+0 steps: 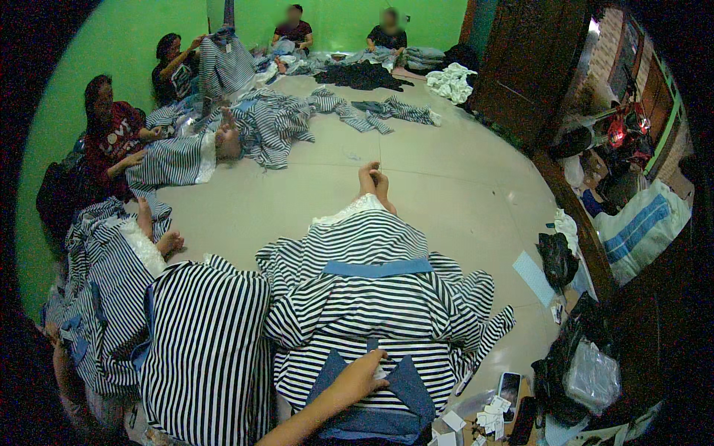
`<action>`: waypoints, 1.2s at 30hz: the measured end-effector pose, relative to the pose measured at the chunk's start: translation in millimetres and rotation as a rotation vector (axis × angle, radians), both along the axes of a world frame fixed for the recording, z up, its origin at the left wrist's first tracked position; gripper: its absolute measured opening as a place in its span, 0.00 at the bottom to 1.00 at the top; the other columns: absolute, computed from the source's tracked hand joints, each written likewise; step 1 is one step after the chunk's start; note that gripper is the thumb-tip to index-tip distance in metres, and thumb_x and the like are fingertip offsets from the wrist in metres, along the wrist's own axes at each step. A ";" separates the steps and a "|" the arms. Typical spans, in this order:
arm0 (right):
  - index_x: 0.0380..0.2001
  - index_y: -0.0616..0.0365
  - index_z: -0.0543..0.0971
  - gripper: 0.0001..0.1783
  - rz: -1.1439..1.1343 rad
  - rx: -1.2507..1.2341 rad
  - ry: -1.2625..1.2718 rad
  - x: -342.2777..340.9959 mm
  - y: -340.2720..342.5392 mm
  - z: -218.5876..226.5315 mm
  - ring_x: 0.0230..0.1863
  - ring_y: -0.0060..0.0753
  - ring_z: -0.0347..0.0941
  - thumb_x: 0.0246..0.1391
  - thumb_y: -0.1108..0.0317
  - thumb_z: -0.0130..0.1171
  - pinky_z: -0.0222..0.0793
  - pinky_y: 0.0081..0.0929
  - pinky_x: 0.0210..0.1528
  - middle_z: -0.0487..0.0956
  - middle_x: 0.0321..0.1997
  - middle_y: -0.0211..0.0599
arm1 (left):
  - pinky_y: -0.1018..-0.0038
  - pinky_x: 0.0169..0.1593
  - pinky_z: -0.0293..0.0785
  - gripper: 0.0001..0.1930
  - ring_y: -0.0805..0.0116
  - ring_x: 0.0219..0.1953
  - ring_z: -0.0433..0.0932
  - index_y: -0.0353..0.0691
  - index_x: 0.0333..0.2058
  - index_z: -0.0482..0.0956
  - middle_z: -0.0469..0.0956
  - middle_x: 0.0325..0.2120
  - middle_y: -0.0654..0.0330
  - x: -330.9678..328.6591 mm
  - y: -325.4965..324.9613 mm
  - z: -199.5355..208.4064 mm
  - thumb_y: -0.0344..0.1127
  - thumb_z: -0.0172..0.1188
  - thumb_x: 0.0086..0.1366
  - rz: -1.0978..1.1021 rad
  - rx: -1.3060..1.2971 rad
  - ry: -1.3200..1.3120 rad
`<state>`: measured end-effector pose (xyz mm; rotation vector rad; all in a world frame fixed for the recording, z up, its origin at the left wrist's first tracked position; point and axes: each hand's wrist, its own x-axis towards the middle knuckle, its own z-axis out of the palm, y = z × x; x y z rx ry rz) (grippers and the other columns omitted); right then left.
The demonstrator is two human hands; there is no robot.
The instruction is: The person folds a striped shirt on the floor, aligning the sleeves and collar, then places a small white tag inside the folded garment. The person repeats this process with additional shirts, stacking the finished items nearby.
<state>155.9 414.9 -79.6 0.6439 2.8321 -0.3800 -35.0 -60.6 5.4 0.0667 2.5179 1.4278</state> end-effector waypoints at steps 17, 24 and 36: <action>0.30 0.63 0.71 0.07 0.383 -1.189 0.085 -204.1 -305.8 129.4 0.26 0.17 0.69 0.45 0.74 0.54 0.64 0.13 0.28 0.73 0.25 0.30 | 0.75 0.42 0.69 0.15 0.73 0.38 0.72 0.37 0.39 0.71 0.73 0.36 0.59 21.1 13.9 54.8 0.37 0.57 0.53 0.279 0.445 -0.063; 0.29 0.64 0.72 0.08 0.587 -0.966 0.269 -209.8 -323.6 132.2 0.26 0.21 0.71 0.43 0.74 0.56 0.66 0.16 0.28 0.75 0.26 0.35 | 0.80 0.38 0.71 0.11 0.74 0.35 0.73 0.34 0.34 0.74 0.75 0.31 0.59 13.4 8.4 35.0 0.33 0.55 0.54 0.292 0.525 -0.068; 0.31 0.62 0.73 0.07 0.614 -0.941 0.380 -197.3 -319.7 148.4 0.24 0.25 0.71 0.46 0.73 0.53 0.66 0.18 0.27 0.75 0.25 0.37 | 0.81 0.37 0.71 0.09 0.73 0.32 0.74 0.32 0.34 0.70 0.75 0.28 0.55 15.5 10.8 36.6 0.30 0.51 0.57 0.401 0.829 -0.148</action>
